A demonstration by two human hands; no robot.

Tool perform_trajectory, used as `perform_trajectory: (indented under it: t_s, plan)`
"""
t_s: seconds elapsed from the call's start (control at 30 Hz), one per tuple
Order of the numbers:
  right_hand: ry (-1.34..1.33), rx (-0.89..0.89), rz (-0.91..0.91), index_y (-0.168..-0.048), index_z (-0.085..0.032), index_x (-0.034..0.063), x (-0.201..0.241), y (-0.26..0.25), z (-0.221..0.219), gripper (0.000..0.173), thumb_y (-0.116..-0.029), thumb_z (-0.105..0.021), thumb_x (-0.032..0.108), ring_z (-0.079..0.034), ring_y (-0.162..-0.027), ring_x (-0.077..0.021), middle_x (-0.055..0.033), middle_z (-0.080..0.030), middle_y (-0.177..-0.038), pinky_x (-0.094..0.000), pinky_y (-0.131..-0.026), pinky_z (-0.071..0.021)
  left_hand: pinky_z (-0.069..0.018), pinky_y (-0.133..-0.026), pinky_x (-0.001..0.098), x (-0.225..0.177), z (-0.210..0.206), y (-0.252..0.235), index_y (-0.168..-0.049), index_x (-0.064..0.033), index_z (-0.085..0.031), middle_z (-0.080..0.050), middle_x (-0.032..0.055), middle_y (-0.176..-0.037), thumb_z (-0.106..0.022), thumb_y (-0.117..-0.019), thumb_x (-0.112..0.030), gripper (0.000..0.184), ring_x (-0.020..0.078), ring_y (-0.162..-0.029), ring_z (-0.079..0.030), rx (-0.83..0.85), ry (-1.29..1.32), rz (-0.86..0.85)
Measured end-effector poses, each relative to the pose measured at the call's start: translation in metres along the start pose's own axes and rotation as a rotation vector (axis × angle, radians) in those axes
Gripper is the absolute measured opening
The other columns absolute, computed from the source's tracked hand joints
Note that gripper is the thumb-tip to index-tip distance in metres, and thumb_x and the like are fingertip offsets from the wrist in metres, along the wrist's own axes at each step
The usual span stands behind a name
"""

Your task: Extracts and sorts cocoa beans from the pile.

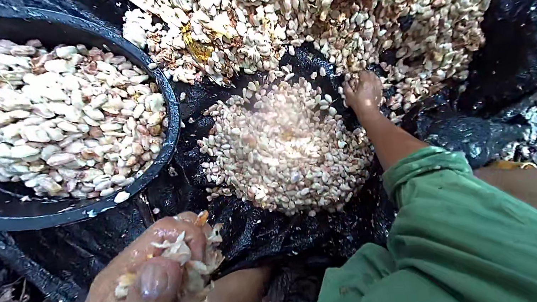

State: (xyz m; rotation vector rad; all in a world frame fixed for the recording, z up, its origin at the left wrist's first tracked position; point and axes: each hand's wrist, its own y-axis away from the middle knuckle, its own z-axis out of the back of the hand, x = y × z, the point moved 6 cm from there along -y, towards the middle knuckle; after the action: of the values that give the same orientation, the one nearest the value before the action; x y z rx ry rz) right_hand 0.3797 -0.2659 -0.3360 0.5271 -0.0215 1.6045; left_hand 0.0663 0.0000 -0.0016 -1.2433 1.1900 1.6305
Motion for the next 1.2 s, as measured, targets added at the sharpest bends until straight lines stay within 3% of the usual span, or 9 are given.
perform_trajectory:
  t_s: [0.17,0.27,0.4,0.53,0.7,0.83,1.0,1.1,1.2]
  plan:
    - [-0.092,0.106,0.108,-0.147,-0.051,-0.0001,0.039,0.106,-0.053,0.062,-0.0988,-0.060,0.038,-0.035,-0.148,-0.0439,-0.0269,-0.043,-0.156,-0.0586,-0.123,-0.0252,-0.0496,-0.060,0.0133,-0.011,-0.009,-0.005,-0.092,-0.0327,-0.069,-0.062,-0.0174,-0.077,-0.051,-0.0992,-0.063,0.036,-0.0038,-0.067,-0.058,-0.054,-0.106,-0.031]
    - [-0.235,0.366,0.122,-0.147,-0.052,0.0056,0.080,0.161,-0.075,0.056,-0.0983,-0.064,0.031,-0.047,-0.140,-0.0410,-0.0243,-0.048,-0.151,-0.0594,-0.114,-0.0406,-0.0486,-0.055,0.0159,-0.009,-0.006,-0.012,-0.089,-0.0287,-0.065,-0.059,-0.0154,-0.072,-0.050,-0.0987,-0.065,0.041,-0.0018,-0.060,-0.055,-0.096,-0.218,-0.038]
    - [-0.384,0.638,0.165,-0.142,-0.058,0.0048,0.126,0.177,-0.048,0.055,-0.0914,-0.075,0.016,-0.056,-0.131,-0.0393,-0.0250,-0.059,-0.139,-0.0588,-0.110,-0.0443,-0.0501,-0.057,0.0208,-0.009,-0.001,-0.022,-0.092,-0.0202,-0.064,-0.059,-0.0116,-0.074,-0.046,-0.1035,-0.053,0.039,-0.0001,-0.061,-0.055,-0.166,-0.313,-0.048]
    - [-0.330,0.615,0.418,-0.135,-0.060,-0.0014,0.137,0.182,-0.026,0.055,-0.0873,-0.081,0.016,-0.055,-0.132,-0.0395,-0.0261,-0.059,-0.138,-0.0575,-0.112,-0.0421,-0.0462,-0.054,0.0206,-0.008,0.006,-0.025,-0.091,-0.0172,-0.062,-0.055,-0.0108,-0.070,-0.045,-0.1044,-0.041,0.032,-0.0006,-0.058,-0.052,-0.203,-0.351,-0.062]
    - [-0.367,0.558,0.352,-0.133,-0.061,-0.0006,0.122,0.177,-0.013,0.054,-0.0829,-0.081,0.006,-0.058,-0.127,-0.0402,-0.0264,-0.062,-0.133,-0.0600,-0.109,-0.0442,-0.0429,-0.051,0.0238,0.003,0.013,-0.022,-0.087,-0.0148,-0.061,-0.052,-0.0071,-0.067,-0.046,-0.1042,-0.041,0.034,0.0029,-0.054,-0.048,-0.189,-0.343,-0.059]
    - [-0.504,0.543,0.135,-0.146,-0.049,-0.0018,0.118,0.177,-0.007,0.053,-0.0996,-0.066,0.016,-0.057,-0.129,-0.0393,-0.0287,-0.056,-0.140,-0.0568,-0.109,-0.0448,-0.0437,-0.057,0.0256,-0.003,0.016,-0.015,-0.085,-0.0152,-0.059,-0.053,-0.0060,-0.071,-0.047,-0.1051,-0.040,0.034,0.0038,-0.059,-0.050,-0.176,-0.376,-0.057]
    - [-1.162,0.221,-0.158,-0.132,-0.048,0.0008,0.132,0.122,0.022,0.047,-0.1128,-0.030,0.040,-0.064,-0.071,-0.0165,-0.0096,-0.064,-0.091,-0.0340,-0.064,-0.0577,-0.0461,-0.056,0.0208,-0.003,0.023,0.003,-0.087,-0.0170,-0.061,-0.054,-0.0094,-0.070,-0.048,-0.1043,-0.038,0.030,-0.0004,-0.060,-0.052,-0.155,-0.323,-0.099]
    - [-1.634,-0.061,-0.180,-0.153,-0.030,0.0070,0.124,0.075,0.049,0.058,-0.1126,-0.021,0.048,-0.065,-0.110,-0.0243,-0.0152,-0.057,-0.133,-0.0413,-0.089,-0.0581,-0.0438,-0.052,0.0196,0.002,0.033,0.015,-0.088,-0.0179,-0.062,-0.055,-0.0098,-0.069,-0.048,-0.1040,-0.041,0.031,-0.0007,-0.056,-0.050,-0.178,-0.322,-0.064]
    - [-1.037,0.071,-0.076,-0.153,-0.034,-0.0023,0.102,0.069,0.011,0.058,-0.1121,-0.034,0.039,-0.057,-0.126,-0.0322,-0.0249,-0.050,-0.145,-0.0476,-0.102,-0.0520,-0.0442,-0.048,0.0213,0.007,0.038,0.027,-0.088,-0.0181,-0.062,-0.053,-0.0074,-0.066,-0.049,-0.1046,-0.044,0.034,0.0028,-0.052,-0.050,-0.190,-0.309,-0.031]
